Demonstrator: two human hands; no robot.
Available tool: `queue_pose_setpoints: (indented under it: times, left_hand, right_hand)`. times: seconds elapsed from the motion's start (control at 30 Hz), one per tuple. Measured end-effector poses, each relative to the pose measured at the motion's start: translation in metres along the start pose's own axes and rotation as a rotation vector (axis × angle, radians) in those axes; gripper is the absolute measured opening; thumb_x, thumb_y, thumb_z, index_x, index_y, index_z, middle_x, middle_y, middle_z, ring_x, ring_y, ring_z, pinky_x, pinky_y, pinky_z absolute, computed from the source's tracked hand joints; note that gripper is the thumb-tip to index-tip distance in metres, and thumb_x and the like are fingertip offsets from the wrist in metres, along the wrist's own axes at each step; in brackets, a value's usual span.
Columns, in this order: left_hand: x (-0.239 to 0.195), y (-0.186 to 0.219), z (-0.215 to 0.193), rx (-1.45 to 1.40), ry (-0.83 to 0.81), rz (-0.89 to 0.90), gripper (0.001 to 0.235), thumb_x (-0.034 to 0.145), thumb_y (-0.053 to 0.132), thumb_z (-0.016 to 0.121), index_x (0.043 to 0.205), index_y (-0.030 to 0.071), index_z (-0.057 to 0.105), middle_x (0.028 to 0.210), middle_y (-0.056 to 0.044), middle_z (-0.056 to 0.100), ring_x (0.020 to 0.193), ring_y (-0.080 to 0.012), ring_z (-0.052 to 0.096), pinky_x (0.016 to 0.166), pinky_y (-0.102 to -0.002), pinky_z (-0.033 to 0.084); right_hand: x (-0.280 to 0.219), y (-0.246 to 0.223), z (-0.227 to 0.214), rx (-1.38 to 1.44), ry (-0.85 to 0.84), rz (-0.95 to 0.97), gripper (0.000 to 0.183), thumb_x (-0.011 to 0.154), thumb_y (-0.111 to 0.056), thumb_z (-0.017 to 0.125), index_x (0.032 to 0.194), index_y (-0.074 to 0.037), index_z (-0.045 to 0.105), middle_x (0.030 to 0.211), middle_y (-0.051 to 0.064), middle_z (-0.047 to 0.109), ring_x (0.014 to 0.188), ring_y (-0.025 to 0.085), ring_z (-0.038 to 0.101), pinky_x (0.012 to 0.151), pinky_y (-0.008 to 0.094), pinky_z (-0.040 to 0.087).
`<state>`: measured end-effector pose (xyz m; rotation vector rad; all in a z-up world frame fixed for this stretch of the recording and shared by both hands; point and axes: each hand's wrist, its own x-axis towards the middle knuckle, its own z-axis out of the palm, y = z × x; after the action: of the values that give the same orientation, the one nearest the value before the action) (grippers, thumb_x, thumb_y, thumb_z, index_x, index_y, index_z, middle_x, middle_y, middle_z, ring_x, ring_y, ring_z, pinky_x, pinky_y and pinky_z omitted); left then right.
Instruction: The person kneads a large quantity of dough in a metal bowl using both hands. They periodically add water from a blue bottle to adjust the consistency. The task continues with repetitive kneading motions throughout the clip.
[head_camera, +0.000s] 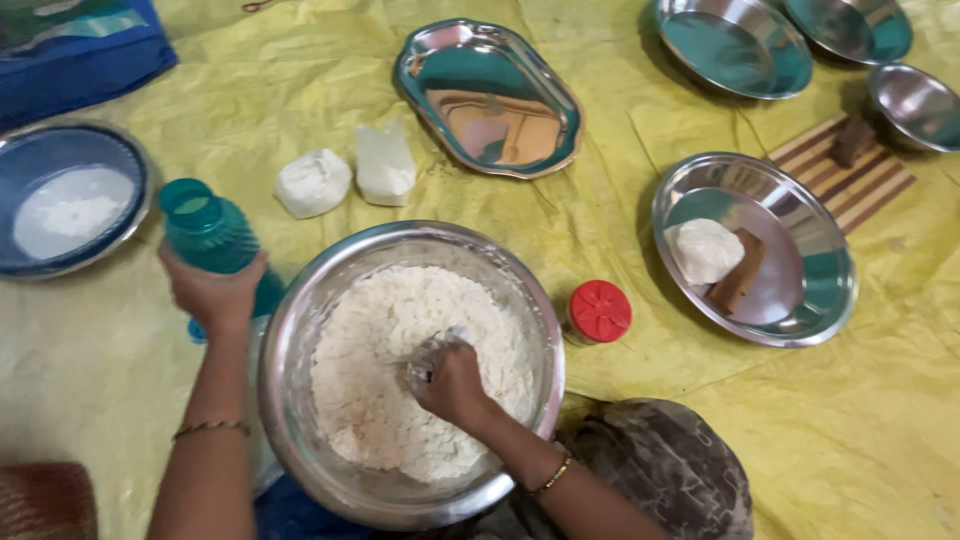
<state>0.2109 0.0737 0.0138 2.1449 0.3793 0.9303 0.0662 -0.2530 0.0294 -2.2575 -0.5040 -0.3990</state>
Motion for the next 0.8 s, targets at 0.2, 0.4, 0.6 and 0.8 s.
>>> queue_pose_setpoints:
  times: [0.2, 0.4, 0.6, 0.8]
  left_hand:
    - [-0.001, 0.062, -0.068, 0.066, -0.078, 0.197, 0.1, 0.07, 0.031, 0.1, 0.148, 0.0, 0.045, 0.135, -0.024, 0.063, 0.127, -0.0433, 0.063, 0.107, -0.051, 0.05]
    - [-0.024, 0.139, -0.137, 0.203, -0.254, 0.402, 0.105, 0.059, 0.034, 0.098, 0.145, -0.002, 0.049, 0.132, -0.026, 0.061, 0.118, -0.045, 0.063, 0.101, -0.051, 0.05]
    - [-0.069, 0.19, -0.173, 0.283, -0.479, 0.38, 0.095, 0.051, 0.027, 0.095, 0.133, 0.0, 0.055, 0.124, -0.023, 0.062, 0.117, -0.0435, 0.058, 0.1, -0.051, 0.047]
    - [-0.099, 0.21, -0.189, 0.409, -0.559, 0.52, 0.092, 0.054, 0.016, 0.09, 0.137, 0.003, 0.053, 0.127, -0.022, 0.06, 0.118, -0.0418, 0.057, 0.1, -0.051, 0.045]
  right_hand:
    - [-0.02, 0.024, 0.029, 0.507, 0.086, 0.395, 0.028, 0.081, -0.002, 0.076, 0.07, -0.002, 0.051, 0.068, 0.01, 0.05, 0.065, 0.016, 0.045, 0.056, 0.038, 0.039]
    - [-0.007, 0.048, 0.025, 0.695, 0.07, 0.645, 0.008, 0.087, -0.003, 0.067, 0.094, -0.003, 0.072, 0.078, -0.002, 0.071, 0.069, 0.008, 0.064, 0.062, 0.024, 0.053]
    - [0.001, 0.047, 0.01, 0.873, 0.232, 0.769, 0.012, 0.098, -0.01, 0.064, 0.101, -0.002, 0.073, 0.076, 0.001, 0.063, 0.061, 0.011, 0.05, 0.054, 0.029, 0.042]
    - [0.0, 0.054, 0.012, 1.525, 0.394, 0.982, 0.023, 0.106, -0.02, 0.049, 0.096, -0.007, 0.066, 0.083, 0.005, 0.066, 0.071, 0.016, 0.063, 0.065, 0.032, 0.056]
